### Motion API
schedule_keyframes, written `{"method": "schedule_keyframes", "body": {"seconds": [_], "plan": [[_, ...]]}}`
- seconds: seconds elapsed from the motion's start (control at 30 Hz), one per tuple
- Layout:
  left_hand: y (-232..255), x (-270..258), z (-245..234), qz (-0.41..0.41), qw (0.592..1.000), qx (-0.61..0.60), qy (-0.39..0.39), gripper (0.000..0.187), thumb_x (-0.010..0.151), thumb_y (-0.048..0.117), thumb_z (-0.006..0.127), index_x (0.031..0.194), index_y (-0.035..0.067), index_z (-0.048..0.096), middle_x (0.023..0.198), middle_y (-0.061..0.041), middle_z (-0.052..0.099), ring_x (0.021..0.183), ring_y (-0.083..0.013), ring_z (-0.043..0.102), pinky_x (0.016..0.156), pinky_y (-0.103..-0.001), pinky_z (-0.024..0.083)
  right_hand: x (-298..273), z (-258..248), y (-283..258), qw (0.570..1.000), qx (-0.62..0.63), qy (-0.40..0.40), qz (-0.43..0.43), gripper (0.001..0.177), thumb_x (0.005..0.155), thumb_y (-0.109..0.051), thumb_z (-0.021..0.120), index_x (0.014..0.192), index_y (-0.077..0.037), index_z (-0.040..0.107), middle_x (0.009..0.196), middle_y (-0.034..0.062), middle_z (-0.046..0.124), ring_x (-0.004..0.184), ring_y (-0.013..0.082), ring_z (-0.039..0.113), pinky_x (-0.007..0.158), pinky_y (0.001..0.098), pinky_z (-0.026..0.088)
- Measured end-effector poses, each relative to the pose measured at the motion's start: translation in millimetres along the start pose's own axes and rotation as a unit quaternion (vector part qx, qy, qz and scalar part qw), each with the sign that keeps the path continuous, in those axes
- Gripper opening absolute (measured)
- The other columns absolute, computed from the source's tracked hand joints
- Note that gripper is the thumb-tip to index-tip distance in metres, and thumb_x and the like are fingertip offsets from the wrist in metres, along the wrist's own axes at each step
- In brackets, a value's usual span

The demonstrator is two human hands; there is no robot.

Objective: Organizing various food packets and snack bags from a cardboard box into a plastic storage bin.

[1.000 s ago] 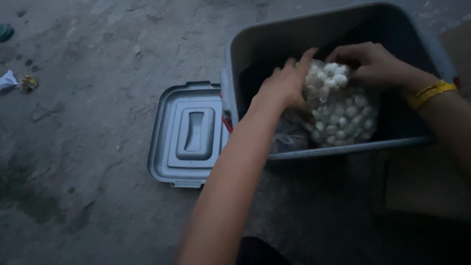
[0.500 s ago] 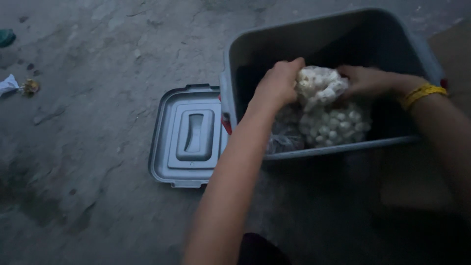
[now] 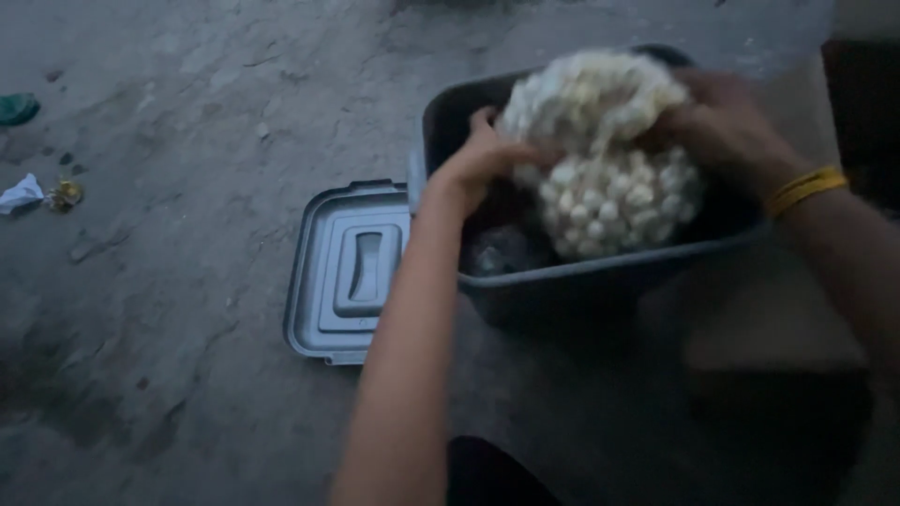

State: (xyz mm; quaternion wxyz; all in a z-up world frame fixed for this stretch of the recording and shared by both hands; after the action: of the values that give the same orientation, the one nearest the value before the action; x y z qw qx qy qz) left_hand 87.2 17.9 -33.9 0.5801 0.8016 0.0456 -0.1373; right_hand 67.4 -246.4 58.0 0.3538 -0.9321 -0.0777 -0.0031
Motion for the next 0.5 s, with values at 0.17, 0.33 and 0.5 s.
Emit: {"method": "schedule_keyframes", "body": {"seconds": [0.17,0.33,0.5], "plan": [[71,-59,10,0.119,0.948,-0.286,-0.075,0.132,0.058,0.057,0.09,0.161,0.013,0.021,0.152,-0.025,0.048,0.139,-0.0451,0.047,0.108,-0.068,0.042,-15,-44,-12,0.985,0.157,0.072,0.016,0.039,0.102,-0.033,0.06,0.134,-0.011,0.062,0.129,0.0159,0.07,0.113,0.0253,0.072,0.093,0.0473,0.06],[130,-76,55,0.169,0.922,-0.334,-0.099,0.123,0.064,0.068,0.084,0.161,0.017,0.027,0.152,-0.023,0.042,0.136,-0.0451,0.046,0.1,-0.07,0.049,-9,-85,42,0.97,0.23,0.063,0.045,0.04,0.103,-0.035,0.057,0.136,-0.012,0.059,0.13,0.0158,0.069,0.114,0.0249,0.073,0.093,0.047,0.062],[171,-64,113,0.232,0.926,-0.295,-0.044,0.107,0.074,0.056,0.082,0.155,0.007,0.034,0.14,-0.029,0.056,0.12,-0.046,0.064,0.085,-0.06,0.064,-57,-167,140,0.963,0.241,0.048,0.107,0.042,0.102,-0.035,0.058,0.138,-0.013,0.058,0.13,0.0172,0.068,0.112,0.0272,0.072,0.091,0.0493,0.061]]}}
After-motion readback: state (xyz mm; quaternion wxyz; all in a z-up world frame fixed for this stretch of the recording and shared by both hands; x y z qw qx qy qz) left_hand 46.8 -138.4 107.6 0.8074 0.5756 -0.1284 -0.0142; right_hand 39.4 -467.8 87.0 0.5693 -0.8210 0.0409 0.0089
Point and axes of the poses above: each hand's wrist, its own x-axis towards the middle knuckle, its own z-axis out of the palm, y = z × x, the point moved 8 cm from there along x, towards the middle knuckle
